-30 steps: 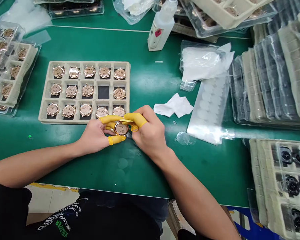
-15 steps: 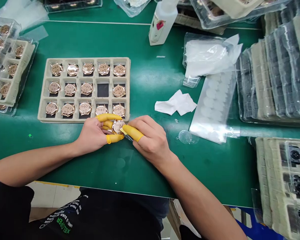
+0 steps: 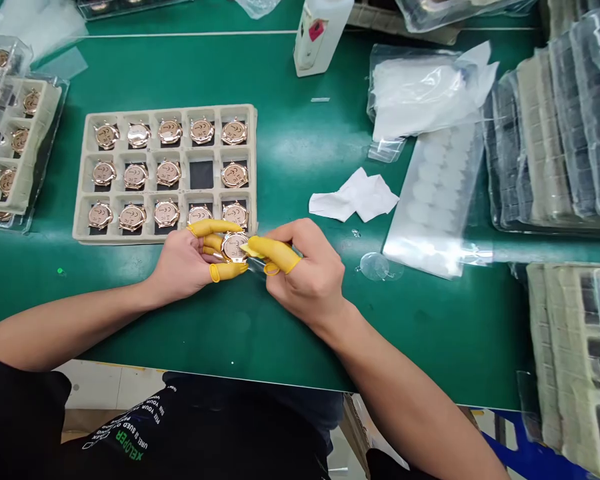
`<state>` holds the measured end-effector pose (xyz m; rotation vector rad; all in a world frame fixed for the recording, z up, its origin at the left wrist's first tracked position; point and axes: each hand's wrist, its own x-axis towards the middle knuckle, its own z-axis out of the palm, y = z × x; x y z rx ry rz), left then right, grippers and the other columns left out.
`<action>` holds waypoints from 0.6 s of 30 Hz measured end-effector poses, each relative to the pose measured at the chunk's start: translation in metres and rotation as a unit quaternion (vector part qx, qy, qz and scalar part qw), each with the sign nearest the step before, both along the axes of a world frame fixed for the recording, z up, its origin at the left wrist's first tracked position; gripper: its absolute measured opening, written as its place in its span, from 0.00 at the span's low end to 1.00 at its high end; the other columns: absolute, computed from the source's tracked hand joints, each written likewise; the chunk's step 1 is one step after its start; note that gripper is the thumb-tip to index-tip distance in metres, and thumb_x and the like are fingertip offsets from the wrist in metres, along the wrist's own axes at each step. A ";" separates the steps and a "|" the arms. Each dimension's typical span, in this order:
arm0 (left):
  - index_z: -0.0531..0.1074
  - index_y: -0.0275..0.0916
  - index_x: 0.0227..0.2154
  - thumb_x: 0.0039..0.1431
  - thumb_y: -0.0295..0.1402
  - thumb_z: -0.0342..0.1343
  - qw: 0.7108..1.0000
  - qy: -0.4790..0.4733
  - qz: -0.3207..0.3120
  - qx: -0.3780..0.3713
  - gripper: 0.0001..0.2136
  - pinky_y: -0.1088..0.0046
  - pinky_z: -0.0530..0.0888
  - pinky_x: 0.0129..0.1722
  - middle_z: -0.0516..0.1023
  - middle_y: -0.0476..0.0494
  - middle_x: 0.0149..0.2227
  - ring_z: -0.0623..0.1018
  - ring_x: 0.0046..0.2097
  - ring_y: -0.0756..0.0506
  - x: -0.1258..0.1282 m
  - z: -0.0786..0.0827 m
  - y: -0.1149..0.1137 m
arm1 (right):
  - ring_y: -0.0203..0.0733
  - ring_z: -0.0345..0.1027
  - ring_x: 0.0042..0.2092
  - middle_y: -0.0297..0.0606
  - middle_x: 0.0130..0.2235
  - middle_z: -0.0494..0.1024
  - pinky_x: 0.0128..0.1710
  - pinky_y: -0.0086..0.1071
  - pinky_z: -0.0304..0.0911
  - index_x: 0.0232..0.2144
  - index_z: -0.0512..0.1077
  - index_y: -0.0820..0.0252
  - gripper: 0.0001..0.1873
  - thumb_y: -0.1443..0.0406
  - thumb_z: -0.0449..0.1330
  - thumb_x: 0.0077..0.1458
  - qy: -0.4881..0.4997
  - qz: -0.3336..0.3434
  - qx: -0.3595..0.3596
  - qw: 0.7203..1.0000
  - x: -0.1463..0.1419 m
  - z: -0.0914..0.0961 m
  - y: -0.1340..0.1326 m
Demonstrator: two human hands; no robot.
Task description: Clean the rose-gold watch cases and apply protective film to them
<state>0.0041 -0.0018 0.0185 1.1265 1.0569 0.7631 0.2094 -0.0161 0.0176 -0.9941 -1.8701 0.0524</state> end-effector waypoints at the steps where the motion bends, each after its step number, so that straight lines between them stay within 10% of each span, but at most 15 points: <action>1: 0.80 0.36 0.52 0.44 0.31 0.76 1.000 0.006 0.001 0.004 0.29 0.77 0.82 0.34 0.84 0.47 0.32 0.83 0.32 0.49 0.000 0.000 -0.001 | 0.40 0.73 0.33 0.36 0.34 0.79 0.29 0.35 0.68 0.42 0.76 0.53 0.23 0.83 0.57 0.53 -0.007 0.007 0.005 1.000 -0.003 0.000 -0.001; 10: 0.81 0.36 0.51 0.42 0.29 0.74 0.999 0.040 0.010 0.015 0.28 0.79 0.77 0.30 0.81 0.50 0.29 0.79 0.30 0.52 0.001 0.000 -0.003 | 0.38 0.68 0.31 0.35 0.33 0.80 0.28 0.34 0.63 0.41 0.76 0.54 0.24 0.83 0.54 0.50 -0.062 0.066 -0.018 0.996 -0.009 0.008 -0.008; 15: 0.80 0.36 0.52 0.44 0.32 0.75 1.000 0.013 0.009 0.012 0.29 0.75 0.81 0.35 0.84 0.47 0.32 0.82 0.32 0.50 0.000 -0.001 -0.001 | 0.36 0.69 0.27 0.32 0.29 0.76 0.25 0.32 0.64 0.33 0.74 0.54 0.05 0.67 0.64 0.63 0.109 0.079 -0.241 0.961 0.009 0.002 0.003; 18: 0.79 0.36 0.52 0.43 0.32 0.76 0.999 0.011 0.031 0.012 0.29 0.76 0.83 0.36 0.85 0.47 0.34 0.84 0.33 0.49 0.000 -0.002 0.000 | 0.35 0.64 0.23 0.30 0.24 0.73 0.21 0.31 0.59 0.30 0.67 0.54 0.13 0.59 0.62 0.67 0.169 0.040 -0.308 0.935 0.016 -0.008 0.009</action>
